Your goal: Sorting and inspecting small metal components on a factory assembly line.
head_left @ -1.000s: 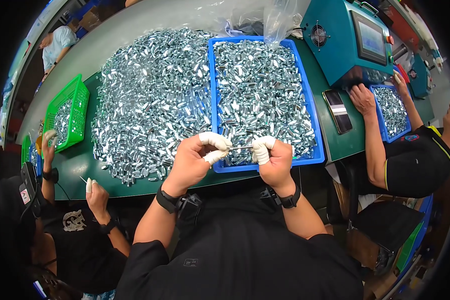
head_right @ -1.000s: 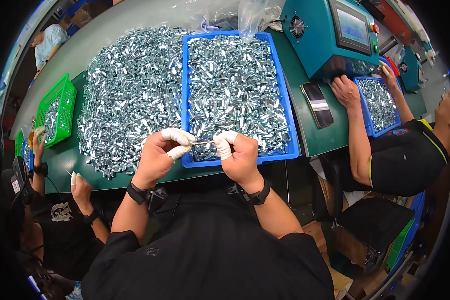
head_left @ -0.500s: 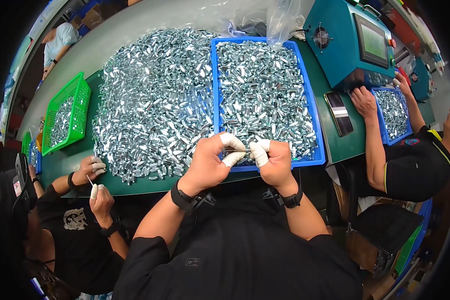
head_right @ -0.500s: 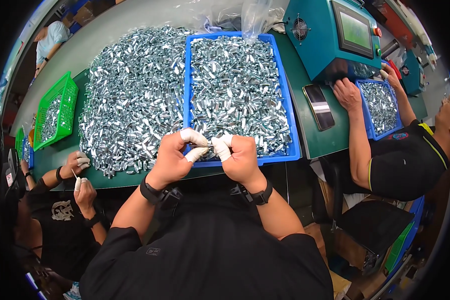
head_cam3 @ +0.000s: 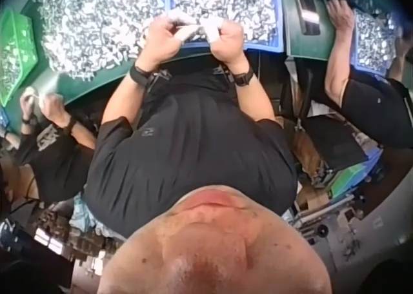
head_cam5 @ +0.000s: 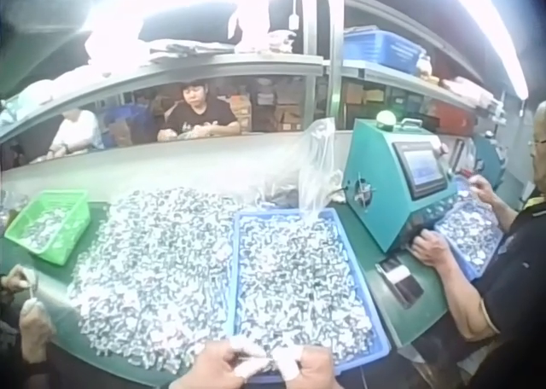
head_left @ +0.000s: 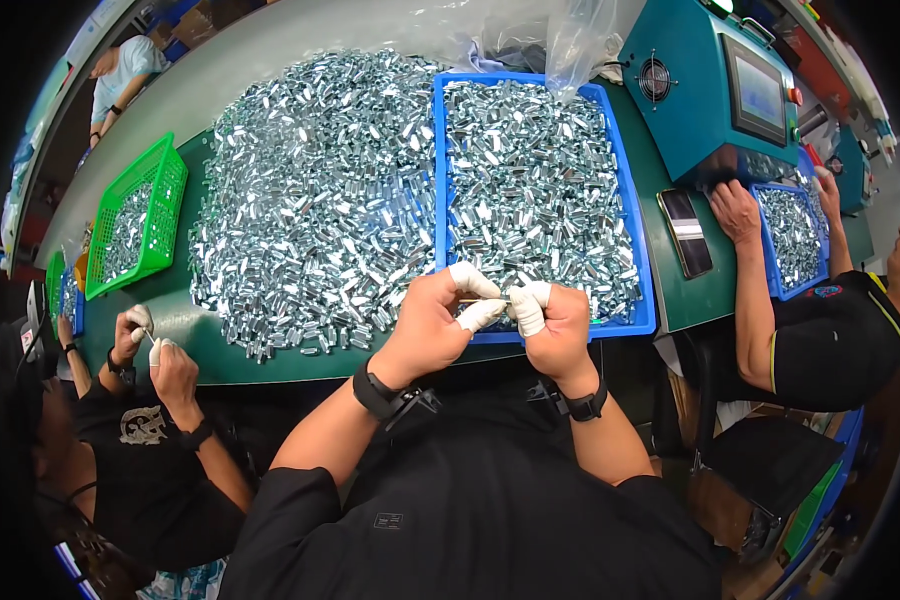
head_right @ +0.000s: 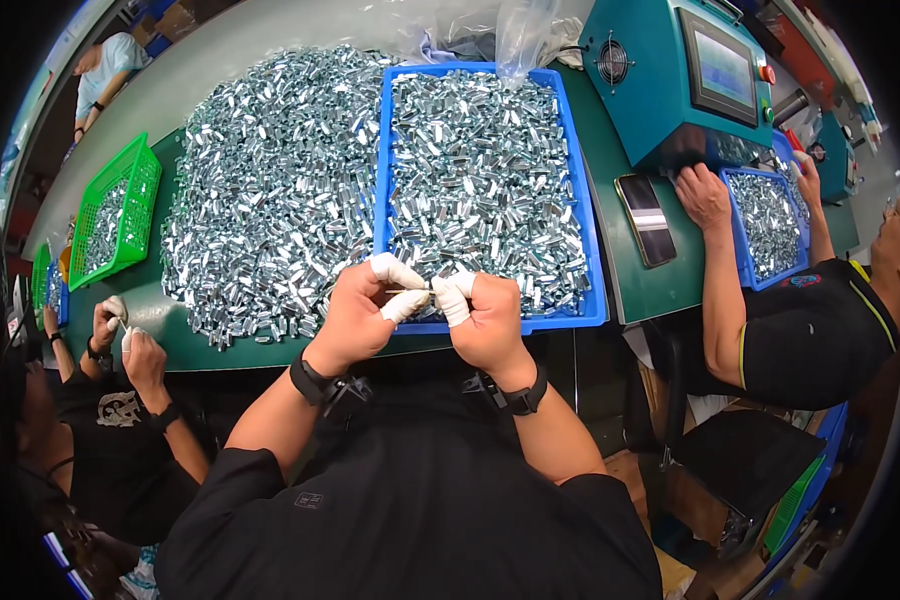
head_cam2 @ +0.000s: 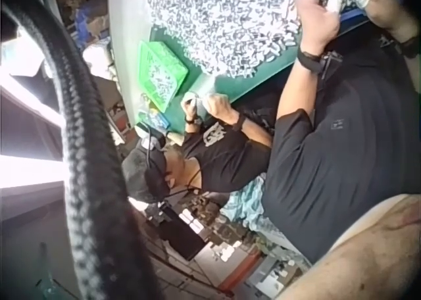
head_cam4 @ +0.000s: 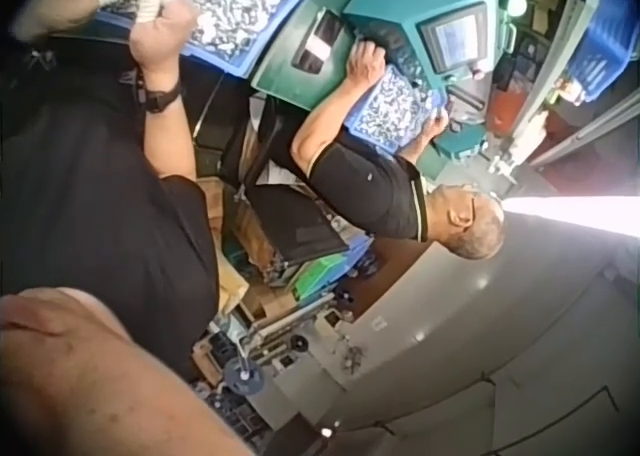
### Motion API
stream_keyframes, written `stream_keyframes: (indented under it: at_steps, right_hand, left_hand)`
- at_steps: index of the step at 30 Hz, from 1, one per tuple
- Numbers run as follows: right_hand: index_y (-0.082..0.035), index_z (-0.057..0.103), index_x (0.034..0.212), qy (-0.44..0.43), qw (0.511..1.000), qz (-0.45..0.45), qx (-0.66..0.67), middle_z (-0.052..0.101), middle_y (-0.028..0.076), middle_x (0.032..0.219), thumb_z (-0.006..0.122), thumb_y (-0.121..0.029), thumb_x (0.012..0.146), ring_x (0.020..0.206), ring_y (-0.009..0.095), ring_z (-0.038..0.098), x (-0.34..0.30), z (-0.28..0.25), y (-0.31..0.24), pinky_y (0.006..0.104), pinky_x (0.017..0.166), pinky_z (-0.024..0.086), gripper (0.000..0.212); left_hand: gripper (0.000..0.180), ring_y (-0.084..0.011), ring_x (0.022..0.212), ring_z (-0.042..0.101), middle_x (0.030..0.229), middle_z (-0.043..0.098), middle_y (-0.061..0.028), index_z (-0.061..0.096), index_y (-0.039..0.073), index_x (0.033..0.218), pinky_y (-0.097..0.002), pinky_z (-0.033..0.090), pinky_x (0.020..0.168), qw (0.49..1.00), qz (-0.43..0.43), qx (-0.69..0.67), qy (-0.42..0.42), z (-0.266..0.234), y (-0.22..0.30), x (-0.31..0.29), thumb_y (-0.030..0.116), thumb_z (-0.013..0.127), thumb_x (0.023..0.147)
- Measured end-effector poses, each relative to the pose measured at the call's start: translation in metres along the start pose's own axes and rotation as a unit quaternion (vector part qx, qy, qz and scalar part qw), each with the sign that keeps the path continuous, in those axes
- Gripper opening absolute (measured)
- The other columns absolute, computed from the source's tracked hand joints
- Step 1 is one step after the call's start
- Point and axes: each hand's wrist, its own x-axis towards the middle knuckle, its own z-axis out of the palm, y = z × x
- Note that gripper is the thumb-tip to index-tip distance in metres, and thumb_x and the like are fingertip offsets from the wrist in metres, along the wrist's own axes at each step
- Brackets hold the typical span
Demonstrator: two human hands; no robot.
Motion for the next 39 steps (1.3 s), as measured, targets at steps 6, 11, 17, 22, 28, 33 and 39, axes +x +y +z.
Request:
stream_keyframes:
  at_steps: [6, 11, 17, 22, 28, 33, 39]
  right_hand:
    - [0.002, 0.070, 0.082, -0.025, 0.996, 0.076, 0.041, 0.065, 0.010, 0.065, 0.070, -0.009, 0.095, 0.052, 0.018, 0.057, 0.000, -0.004, 0.002, 0.0297, 0.051, 0.041, 0.017]
    - [0.002, 0.070, 0.082, -0.001, 0.999, -0.010, -0.032, 0.065, 0.008, 0.067, 0.070, -0.010, 0.096, 0.052, 0.015, 0.055, -0.003, 0.002, -0.002, 0.0293, 0.051, 0.041, 0.018]
    - [0.002, 0.070, 0.084, 0.023, 0.999, 0.023, 0.027, 0.062, 0.004, 0.066, 0.068, -0.012, 0.099, 0.054, 0.008, 0.053, -0.003, 0.001, 0.001, 0.0262, 0.051, 0.040, 0.020]
    - [0.002, 0.068, 0.085, 0.118, 0.977, 0.087, 0.155, 0.062, 0.001, 0.066, 0.066, -0.014, 0.101, 0.057, 0.005, 0.052, -0.011, 0.001, 0.003, 0.0228, 0.052, 0.040, 0.022]
    - [0.001, 0.066, 0.090, 0.117, 0.983, 0.047, 0.131, 0.064, 0.002, 0.076, 0.062, -0.018, 0.104, 0.056, 0.005, 0.050, -0.015, -0.002, 0.010, 0.0209, 0.052, 0.040, 0.023]
    - [0.002, 0.065, 0.089, 0.070, 0.991, 0.035, 0.105, 0.064, 0.003, 0.074, 0.062, -0.016, 0.103, 0.056, 0.005, 0.052, -0.012, -0.001, 0.007, 0.0214, 0.052, 0.041, 0.023]
    - [0.002, 0.066, 0.086, 0.035, 0.996, 0.034, 0.075, 0.063, 0.003, 0.070, 0.063, -0.014, 0.102, 0.056, 0.006, 0.054, -0.008, -0.004, 0.004, 0.0222, 0.053, 0.043, 0.023]
  left_hand:
    - [0.016, -0.0112, 0.086, 0.068, 0.095, 0.070, -0.0059, 0.066, -0.002, 0.104, -0.0276, 0.056, 0.079, 0.987, 0.068, 0.146, 0.000, 0.007, 0.011, 0.001, -0.005, 0.072, 0.090]
    - [0.015, -0.0109, 0.084, 0.067, 0.094, 0.070, -0.0052, 0.067, -0.002, 0.105, -0.0274, 0.056, 0.077, 0.984, 0.075, 0.162, -0.014, -0.006, 0.009, 0.002, -0.005, 0.072, 0.090]
    - [0.013, -0.0102, 0.077, 0.065, 0.094, 0.070, -0.0045, 0.067, -0.001, 0.106, -0.0257, 0.054, 0.073, 0.997, 0.012, 0.080, 0.005, -0.010, 0.013, 0.009, -0.002, 0.069, 0.094]
    - [0.016, -0.0099, 0.081, 0.064, 0.100, 0.070, -0.0048, 0.067, 0.001, 0.111, -0.0258, 0.053, 0.073, 0.998, 0.031, 0.045, 0.039, -0.017, 0.017, 0.021, -0.001, 0.068, 0.095]
    - [0.029, -0.0148, 0.095, 0.064, 0.109, 0.070, -0.0061, 0.068, 0.003, 0.118, -0.0283, 0.053, 0.081, 0.974, 0.103, 0.196, 0.038, -0.017, 0.035, 0.034, -0.004, 0.070, 0.090]
    - [0.038, -0.0323, 0.100, 0.065, 0.111, 0.070, -0.0122, 0.069, 0.006, 0.119, -0.0367, 0.052, 0.089, 0.842, 0.164, 0.510, 0.063, -0.064, 0.028, 0.017, -0.006, 0.072, 0.083]
    - [0.037, -0.0383, 0.098, 0.062, 0.109, 0.069, -0.0144, 0.070, 0.005, 0.117, -0.0418, 0.052, 0.088, 0.773, 0.103, 0.626, 0.025, -0.087, 0.021, 0.007, -0.007, 0.070, 0.081]
